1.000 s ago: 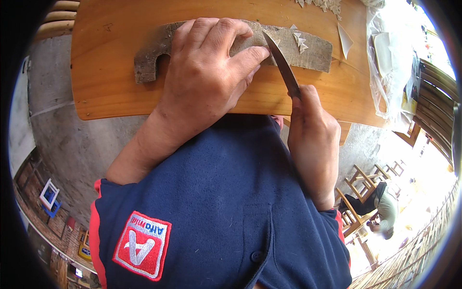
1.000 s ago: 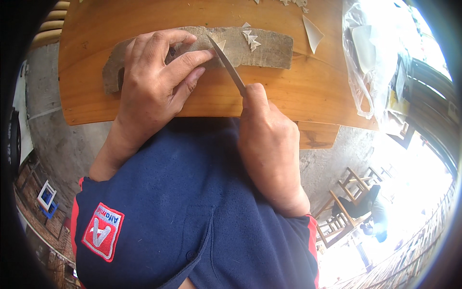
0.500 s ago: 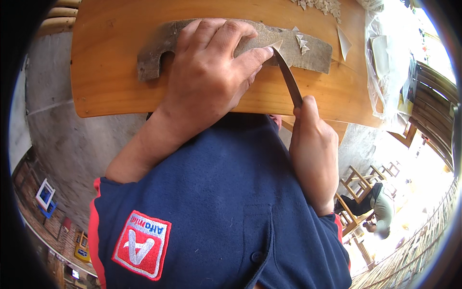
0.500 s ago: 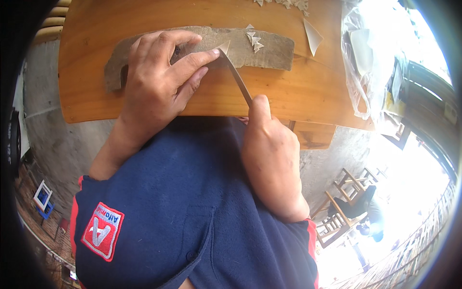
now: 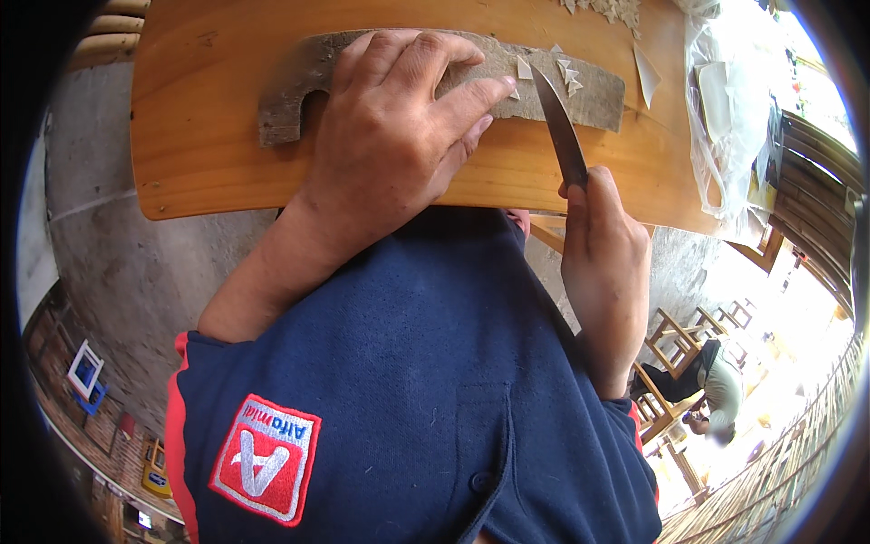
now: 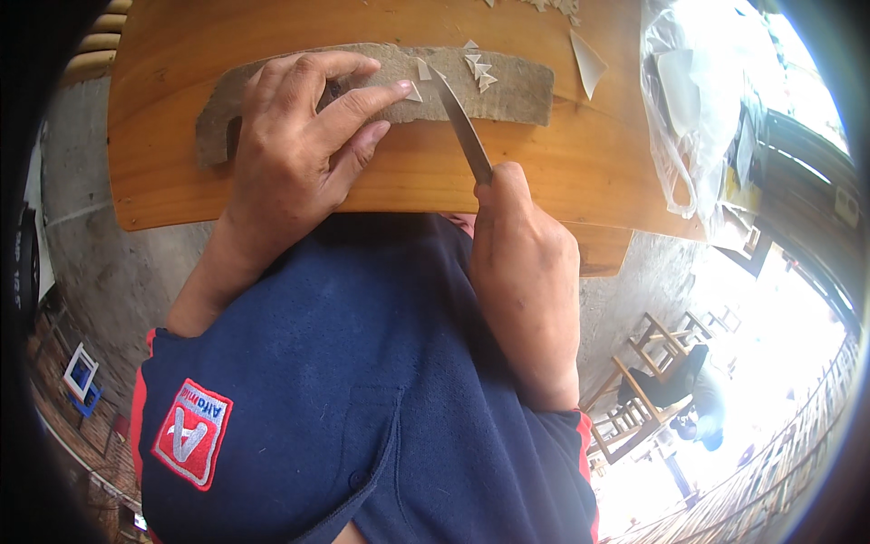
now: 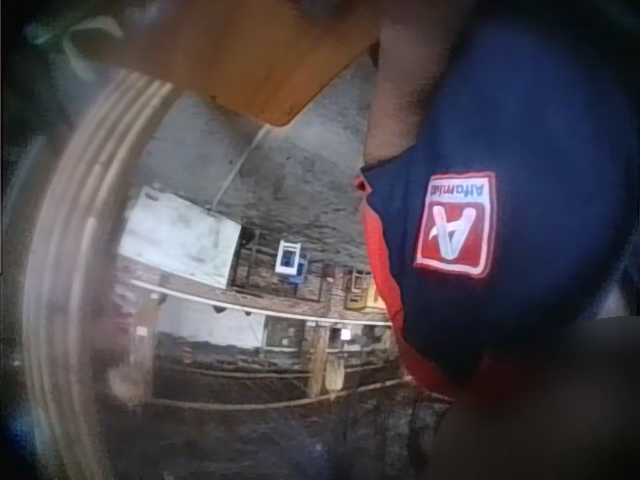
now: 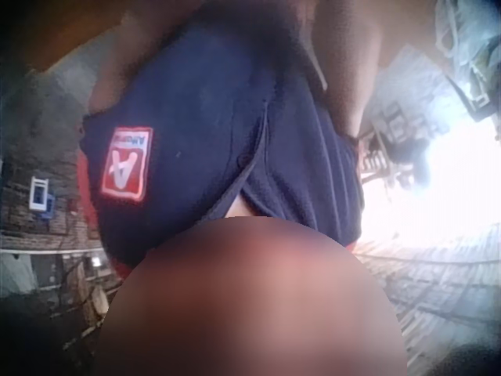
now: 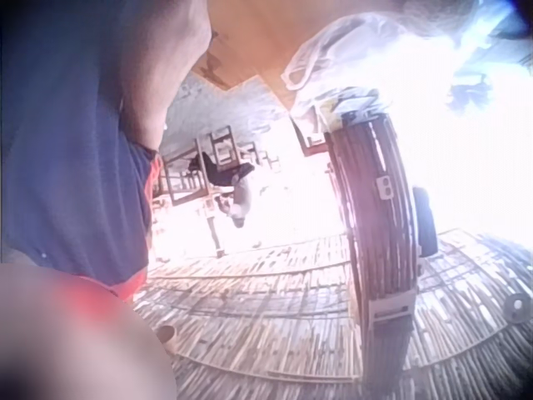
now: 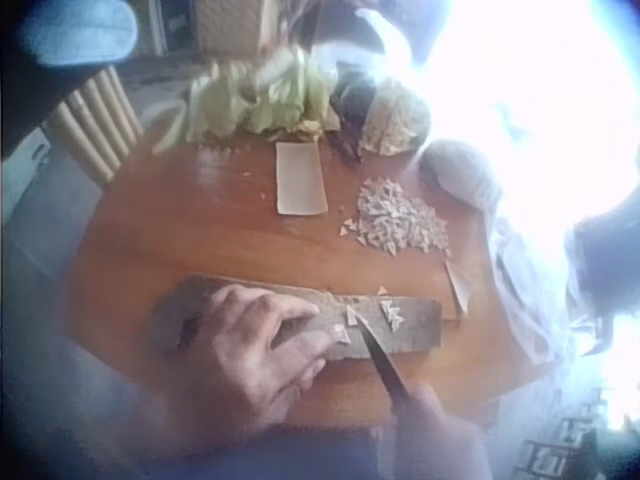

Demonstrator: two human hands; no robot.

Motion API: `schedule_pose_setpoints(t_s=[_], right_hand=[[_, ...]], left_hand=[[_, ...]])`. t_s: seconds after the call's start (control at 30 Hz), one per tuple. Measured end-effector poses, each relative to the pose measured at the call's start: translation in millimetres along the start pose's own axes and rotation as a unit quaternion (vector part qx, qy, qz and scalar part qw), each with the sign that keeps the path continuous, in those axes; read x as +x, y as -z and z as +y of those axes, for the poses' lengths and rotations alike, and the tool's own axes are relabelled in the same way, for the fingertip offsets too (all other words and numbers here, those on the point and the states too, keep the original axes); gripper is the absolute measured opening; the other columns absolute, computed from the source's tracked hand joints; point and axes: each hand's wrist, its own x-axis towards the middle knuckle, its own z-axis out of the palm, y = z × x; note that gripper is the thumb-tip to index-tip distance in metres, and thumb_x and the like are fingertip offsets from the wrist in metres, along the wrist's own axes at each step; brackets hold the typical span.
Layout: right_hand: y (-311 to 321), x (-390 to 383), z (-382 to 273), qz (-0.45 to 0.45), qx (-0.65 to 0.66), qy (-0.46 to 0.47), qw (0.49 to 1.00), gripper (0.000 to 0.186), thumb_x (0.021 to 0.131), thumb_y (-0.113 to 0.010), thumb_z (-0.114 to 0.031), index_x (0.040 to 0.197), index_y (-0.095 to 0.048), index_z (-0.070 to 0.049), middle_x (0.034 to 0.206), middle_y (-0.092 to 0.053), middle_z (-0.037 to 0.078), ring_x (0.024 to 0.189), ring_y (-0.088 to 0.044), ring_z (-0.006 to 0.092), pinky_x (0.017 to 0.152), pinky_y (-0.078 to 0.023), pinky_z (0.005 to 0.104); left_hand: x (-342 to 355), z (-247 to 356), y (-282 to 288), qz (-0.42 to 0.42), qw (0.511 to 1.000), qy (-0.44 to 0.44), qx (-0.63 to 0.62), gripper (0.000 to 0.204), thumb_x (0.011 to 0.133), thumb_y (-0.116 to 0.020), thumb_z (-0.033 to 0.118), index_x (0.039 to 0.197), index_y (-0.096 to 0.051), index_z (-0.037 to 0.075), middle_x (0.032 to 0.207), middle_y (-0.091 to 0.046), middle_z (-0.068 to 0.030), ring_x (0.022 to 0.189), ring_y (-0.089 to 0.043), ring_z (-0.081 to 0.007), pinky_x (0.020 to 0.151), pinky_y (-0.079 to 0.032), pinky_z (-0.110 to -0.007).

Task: The person uses a knife to cut small triangular pieces from a flat, light-colored material on a wooden table. They repeatedly position the material, slice off triangles, and move the cut pieces aside. The process continues throughout the clip with consistent hand movements and tool use.

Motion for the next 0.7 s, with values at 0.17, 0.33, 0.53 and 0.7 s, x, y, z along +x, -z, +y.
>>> schedule_pose_setpoints(t_s=[0.17, 0.33, 0.53, 0.7], right_hand=[[5, -2, -4, -0.024, -0.025, 0.008, 0.999, 0.008, 0.101, -0.063, -0.007, 0.099, -0.056, -0.003, 0.075, -0.067, 0.023, 0.071, -0.069, 0.0447, 0.060, -0.052, 0.0518], [9, -9, -7, -0.045, -0.043, 0.002, 0.998, 0.011, 0.101, -0.065, -0.009, 0.099, -0.056, -0.003, 0.075, -0.067, 0.024, 0.071, -0.069, 0.0448, 0.060, -0.052, 0.0517], [8, -6, -5, -0.025, -0.022, 0.001, 0.999, 0.012, 0.101, -0.066, -0.008, 0.099, -0.055, -0.003, 0.074, -0.066, 0.022, 0.070, -0.069, 0.0438, 0.060, -0.052, 0.0506], [4, 3, 2, 0.005, -0.051, 0.057, 0.997, 0.011, 0.101, -0.065, -0.008, 0.097, -0.056, -0.004, 0.073, -0.066, 0.019, 0.069, -0.069, 0.0406, 0.060, -0.052, 0.0492]], left_hand=[[-1, 0, 0, 0.014, 1.000, 0.010, -0.010, 0.031, 0.088, -0.079, 0.011, 0.118, -0.080, 0.013, 0.120, -0.070, -0.0056, 0.111, -0.062, -0.0262, 0.100, -0.047, -0.042], [-2, -1, 1, 0.011, 1.000, 0.002, -0.012, 0.028, 0.088, -0.079, 0.011, 0.116, -0.081, 0.013, 0.119, -0.071, -0.0062, 0.112, -0.062, -0.0268, 0.099, -0.047, -0.042], [-1, -1, 2, 0.006, 1.000, 0.001, -0.016, 0.028, 0.087, -0.079, 0.012, 0.115, -0.081, 0.014, 0.121, -0.070, -0.0055, 0.112, -0.062, -0.0267, 0.100, -0.047, -0.042], [-1, 1, 2, 0.004, 1.000, 0.000, -0.010, 0.028, 0.087, -0.079, 0.013, 0.115, -0.081, 0.014, 0.122, -0.070, -0.0054, 0.113, -0.062, -0.0267, 0.100, -0.047, -0.042]])
